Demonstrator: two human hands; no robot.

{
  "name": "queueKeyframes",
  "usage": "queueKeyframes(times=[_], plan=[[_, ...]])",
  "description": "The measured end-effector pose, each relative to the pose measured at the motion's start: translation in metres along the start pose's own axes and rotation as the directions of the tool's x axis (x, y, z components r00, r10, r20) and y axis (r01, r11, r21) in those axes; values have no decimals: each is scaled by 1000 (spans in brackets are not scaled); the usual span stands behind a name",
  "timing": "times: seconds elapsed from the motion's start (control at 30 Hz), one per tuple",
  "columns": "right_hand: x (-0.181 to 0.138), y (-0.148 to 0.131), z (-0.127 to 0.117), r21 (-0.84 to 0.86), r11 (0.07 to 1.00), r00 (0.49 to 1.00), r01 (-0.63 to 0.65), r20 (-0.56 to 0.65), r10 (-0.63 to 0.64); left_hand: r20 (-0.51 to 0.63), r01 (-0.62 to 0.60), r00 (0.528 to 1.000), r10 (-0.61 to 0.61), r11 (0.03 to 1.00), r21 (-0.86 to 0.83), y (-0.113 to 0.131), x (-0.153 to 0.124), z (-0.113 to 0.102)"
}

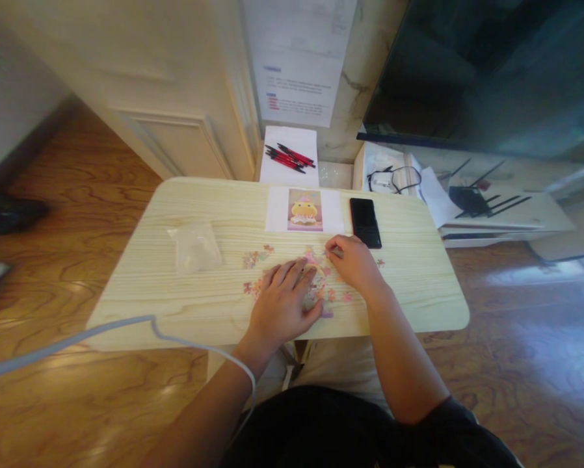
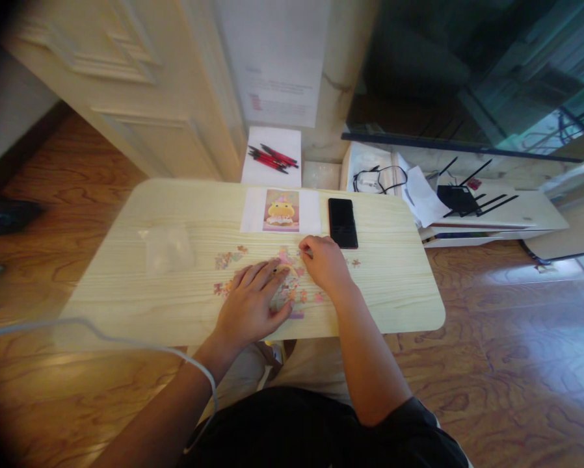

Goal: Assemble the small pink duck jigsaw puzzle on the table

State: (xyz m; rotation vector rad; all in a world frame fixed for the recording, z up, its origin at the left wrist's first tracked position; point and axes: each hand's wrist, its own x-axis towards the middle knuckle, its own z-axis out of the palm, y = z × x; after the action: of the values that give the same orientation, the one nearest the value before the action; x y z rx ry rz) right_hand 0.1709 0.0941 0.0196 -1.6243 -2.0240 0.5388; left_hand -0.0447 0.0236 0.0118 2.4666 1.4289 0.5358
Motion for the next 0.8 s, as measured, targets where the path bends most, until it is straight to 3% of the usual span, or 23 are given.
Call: queueKeyframes(times=[0.2,0.8], plan=[[-5,2,-6,1,1000,1000,8,5,-8,14,-5,1000,5,1000,4,0,0,1],[-45,20,-29,59,990,986,-131,-101,136,-32,-15,999,14,999,-28,0,-2,1]])
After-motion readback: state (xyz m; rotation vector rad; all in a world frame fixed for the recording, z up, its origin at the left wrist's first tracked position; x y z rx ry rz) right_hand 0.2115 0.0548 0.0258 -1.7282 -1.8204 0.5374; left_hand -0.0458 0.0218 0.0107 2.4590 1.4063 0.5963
